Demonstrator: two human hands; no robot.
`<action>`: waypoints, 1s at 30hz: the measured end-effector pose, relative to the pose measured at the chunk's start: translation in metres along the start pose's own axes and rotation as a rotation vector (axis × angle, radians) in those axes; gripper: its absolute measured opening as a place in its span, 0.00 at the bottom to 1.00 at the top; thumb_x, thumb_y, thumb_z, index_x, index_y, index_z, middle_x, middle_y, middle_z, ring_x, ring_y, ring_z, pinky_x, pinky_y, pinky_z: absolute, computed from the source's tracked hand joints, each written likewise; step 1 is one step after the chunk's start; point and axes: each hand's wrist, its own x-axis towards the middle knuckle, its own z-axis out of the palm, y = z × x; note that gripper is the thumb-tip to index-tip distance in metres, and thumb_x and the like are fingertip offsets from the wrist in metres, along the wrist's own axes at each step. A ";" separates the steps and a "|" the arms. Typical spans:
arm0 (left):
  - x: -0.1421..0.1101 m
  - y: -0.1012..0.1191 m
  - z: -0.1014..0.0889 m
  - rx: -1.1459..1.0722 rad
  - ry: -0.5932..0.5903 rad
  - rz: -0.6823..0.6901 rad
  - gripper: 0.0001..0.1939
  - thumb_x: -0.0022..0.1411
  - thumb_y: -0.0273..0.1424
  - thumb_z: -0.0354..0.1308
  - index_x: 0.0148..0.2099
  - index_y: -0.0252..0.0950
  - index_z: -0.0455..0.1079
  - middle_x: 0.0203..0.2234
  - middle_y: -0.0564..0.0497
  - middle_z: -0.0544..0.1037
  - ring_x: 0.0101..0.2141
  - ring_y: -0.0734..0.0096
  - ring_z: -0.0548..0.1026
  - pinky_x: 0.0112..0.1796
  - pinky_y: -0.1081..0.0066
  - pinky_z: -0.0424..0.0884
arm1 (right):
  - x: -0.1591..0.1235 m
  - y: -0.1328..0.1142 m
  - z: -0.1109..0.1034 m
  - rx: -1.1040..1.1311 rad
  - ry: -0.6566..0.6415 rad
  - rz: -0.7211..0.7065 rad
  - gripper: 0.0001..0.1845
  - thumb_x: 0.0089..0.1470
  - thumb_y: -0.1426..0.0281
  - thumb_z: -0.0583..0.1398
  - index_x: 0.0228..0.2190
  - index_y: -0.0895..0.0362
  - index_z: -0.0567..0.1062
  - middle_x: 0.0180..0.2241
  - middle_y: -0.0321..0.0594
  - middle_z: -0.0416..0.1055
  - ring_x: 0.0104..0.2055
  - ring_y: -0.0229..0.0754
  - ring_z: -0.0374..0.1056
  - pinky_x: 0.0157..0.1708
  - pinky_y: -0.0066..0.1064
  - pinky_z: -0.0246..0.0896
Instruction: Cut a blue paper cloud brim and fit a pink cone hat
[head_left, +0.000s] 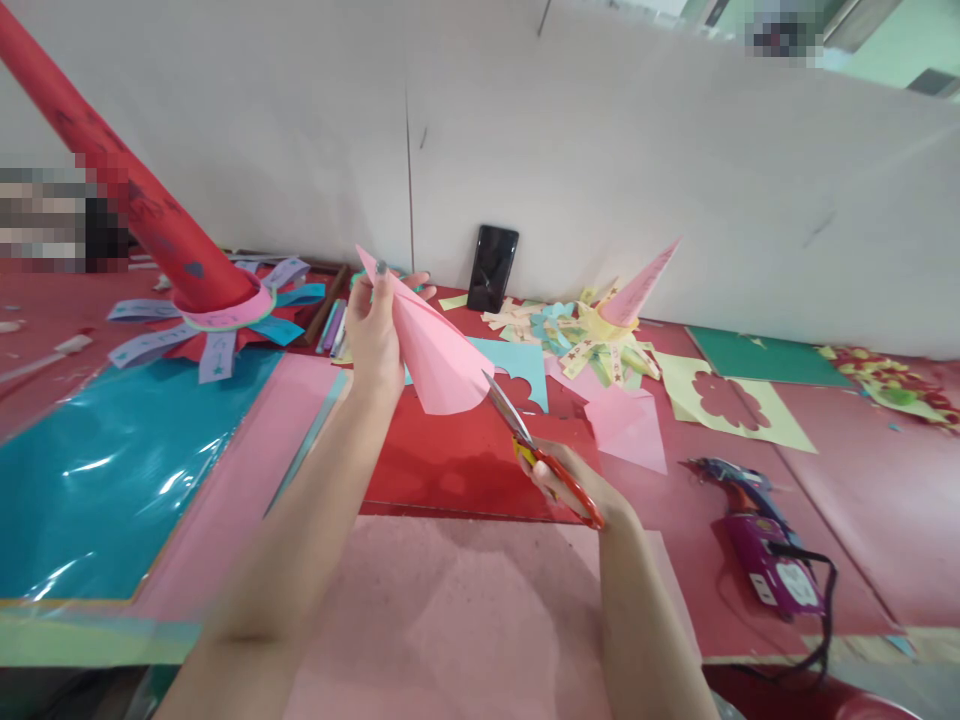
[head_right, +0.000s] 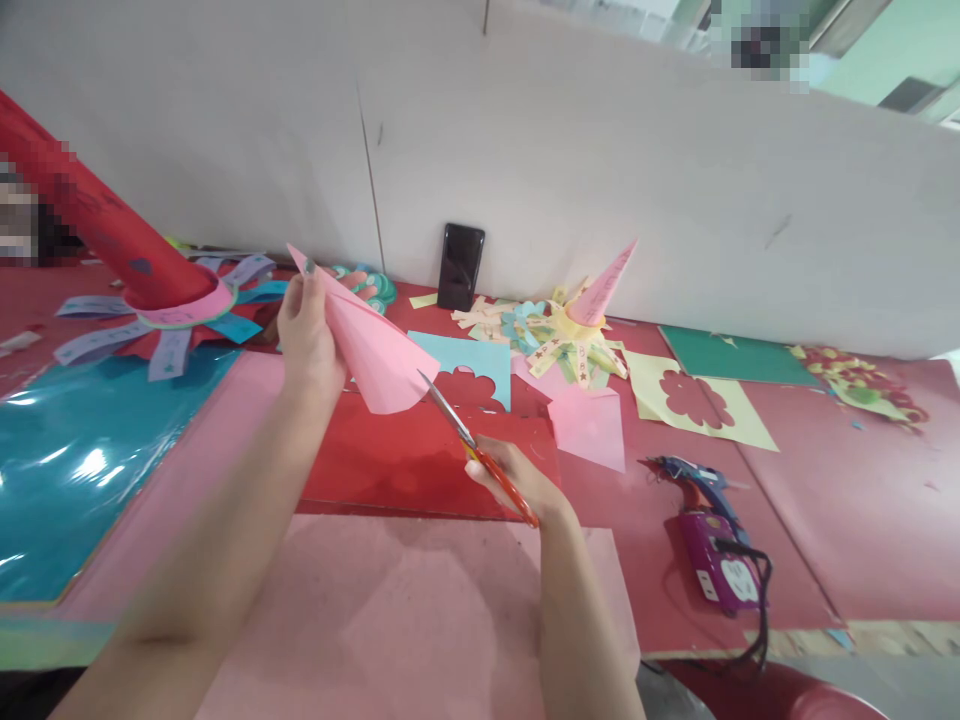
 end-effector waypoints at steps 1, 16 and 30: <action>0.000 0.000 0.001 0.000 0.001 -0.005 0.13 0.58 0.41 0.58 0.32 0.39 0.62 0.26 0.54 0.79 0.29 0.66 0.80 0.28 0.71 0.74 | 0.000 -0.001 0.000 0.006 0.001 0.007 0.32 0.47 0.37 0.49 0.24 0.55 0.56 0.21 0.30 0.53 0.21 0.32 0.48 0.21 0.28 0.44; -0.005 -0.005 0.000 -0.024 -0.060 -0.072 0.13 0.58 0.44 0.58 0.35 0.40 0.66 0.28 0.52 0.79 0.36 0.62 0.80 0.33 0.68 0.76 | 0.001 0.008 0.002 0.145 0.044 0.002 0.32 0.45 0.38 0.53 0.21 0.54 0.56 0.15 0.27 0.49 0.16 0.31 0.46 0.17 0.27 0.45; -0.009 -0.002 0.002 -0.070 -0.168 -0.122 0.14 0.60 0.45 0.55 0.36 0.39 0.71 0.36 0.49 0.80 0.38 0.63 0.78 0.31 0.70 0.74 | -0.001 0.007 0.001 0.087 0.031 -0.057 0.31 0.48 0.38 0.50 0.27 0.55 0.60 0.23 0.31 0.54 0.21 0.32 0.48 0.21 0.28 0.46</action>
